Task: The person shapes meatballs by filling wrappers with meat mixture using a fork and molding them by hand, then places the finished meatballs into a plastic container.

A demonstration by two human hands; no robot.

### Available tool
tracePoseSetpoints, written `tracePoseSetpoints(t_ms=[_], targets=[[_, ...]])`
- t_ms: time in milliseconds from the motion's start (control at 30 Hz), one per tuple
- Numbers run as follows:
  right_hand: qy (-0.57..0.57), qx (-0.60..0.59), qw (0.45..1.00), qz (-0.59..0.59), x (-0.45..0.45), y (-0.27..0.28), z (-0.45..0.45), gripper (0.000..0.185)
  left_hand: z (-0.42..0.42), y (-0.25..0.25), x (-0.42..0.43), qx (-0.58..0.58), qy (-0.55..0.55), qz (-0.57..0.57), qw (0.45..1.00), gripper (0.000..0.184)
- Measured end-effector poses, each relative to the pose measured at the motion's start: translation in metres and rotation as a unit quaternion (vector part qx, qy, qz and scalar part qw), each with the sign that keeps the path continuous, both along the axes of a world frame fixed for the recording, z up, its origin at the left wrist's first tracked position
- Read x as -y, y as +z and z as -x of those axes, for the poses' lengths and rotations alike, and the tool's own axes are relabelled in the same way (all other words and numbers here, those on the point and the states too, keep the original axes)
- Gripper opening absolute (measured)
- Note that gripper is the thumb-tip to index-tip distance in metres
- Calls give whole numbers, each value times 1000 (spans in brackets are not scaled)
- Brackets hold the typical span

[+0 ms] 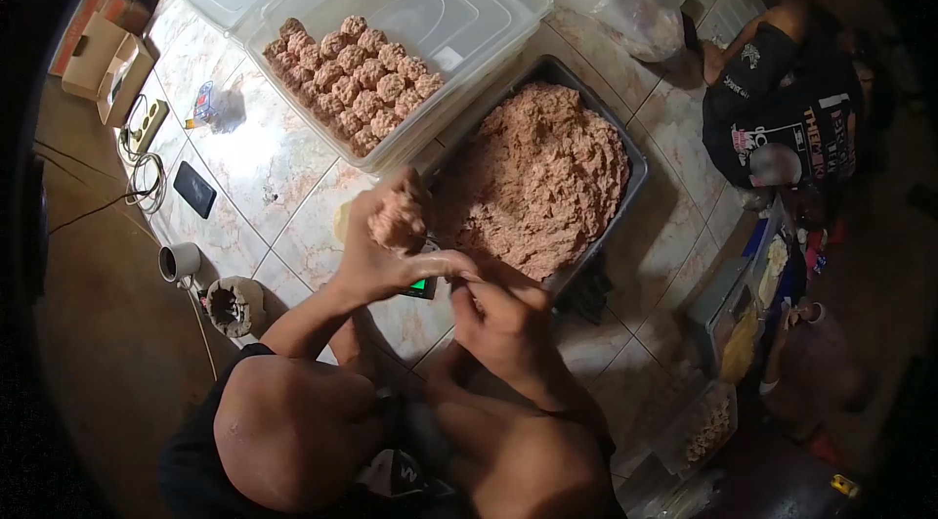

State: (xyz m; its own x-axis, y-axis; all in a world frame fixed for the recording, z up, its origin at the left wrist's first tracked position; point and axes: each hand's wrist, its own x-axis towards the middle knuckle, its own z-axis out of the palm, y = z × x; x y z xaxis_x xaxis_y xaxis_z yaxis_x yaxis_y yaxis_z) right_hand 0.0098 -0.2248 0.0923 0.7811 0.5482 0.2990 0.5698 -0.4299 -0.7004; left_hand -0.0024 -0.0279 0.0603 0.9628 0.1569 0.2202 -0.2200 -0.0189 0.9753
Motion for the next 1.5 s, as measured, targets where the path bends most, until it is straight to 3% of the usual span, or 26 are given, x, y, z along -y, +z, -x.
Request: tracePoseSetpoints(t_ms=[100, 133, 167, 267, 367, 400, 500, 667, 767, 800, 933, 1033, 1067, 1167, 1267, 1367, 1400, 1500], targets=[[-11, -51, 993, 102, 3, 14, -3, 9, -3, -17, -1, -90, 15, -26, 996, 55], [-24, -40, 997, 59, 7, 13, -7, 4, -5, -22, 0, -111, 21, 22, 993, 52], [-31, -30, 991, 125, 15, 23, -15, 6, -5, -18, 0, -91, 23, 20, 995, 51], [-117, 38, 983, 135, 21, 54, -24, 6, -3, -27, -9, -101, -28, 27, 994, 41], [3, 115, 977, 177, 4, 68, -16, 4, -8, -28, -13, -85, -49, 45, 994, 33], [14, 131, 976, 172, -3, 44, -18, 7, -7, -25, -13, -52, -67, -30, 996, 22], [10, 79, 972, 221, 3, 38, -32, 13, -7, -37, -14, -99, -65, -66, 991, 24], [32, 33, 980, 196, -9, 27, -22, 16, -3, -24, -12, -5, 5, -170, 985, 32], [-28, 47, 980, 193, -3, 63, -20, 16, -3, -34, -13, 7, 7, -219, 976, 33], [-53, 61, 984, 160, -6, 63, -17, 16, -2, -33, -11, 18, 18, -216, 976, 32], [6, 40, 969, 243, -7, 46, -16, 13, -3, -32, -8, 25, 57, -253, 966, 35], [-61, 49, 984, 162, -6, 58, -13, 12, -2, -31, -5, 66, 85, -279, 954, 38], [-19, 41, 981, 188, -9, 50, -8, 12, -3, -30, -1, 93, 103, -281, 950, 39], [-7, -5, 981, 192, -6, 51, -16, 7, -10, -37, 4, 116, 179, -298, 930, 33], [-39, 11, 991, 129, -6, 56, -14, 3, -8, -11, 10, 125, 222, -307, 917, 25], [-10, 9, 986, 167, -9, 52, -8, 4, -14, -21, 1, 131, 228, -300, 917, 23], [-51, 36, 986, 157, -3, 57, -15, 3, -15, -33, -2, 90, 224, -304, 922, 27], [-152, 60, 978, 128, 7, 79, -36, 14, -15, -25, -10, -102, 74, -149, 981, 33]])
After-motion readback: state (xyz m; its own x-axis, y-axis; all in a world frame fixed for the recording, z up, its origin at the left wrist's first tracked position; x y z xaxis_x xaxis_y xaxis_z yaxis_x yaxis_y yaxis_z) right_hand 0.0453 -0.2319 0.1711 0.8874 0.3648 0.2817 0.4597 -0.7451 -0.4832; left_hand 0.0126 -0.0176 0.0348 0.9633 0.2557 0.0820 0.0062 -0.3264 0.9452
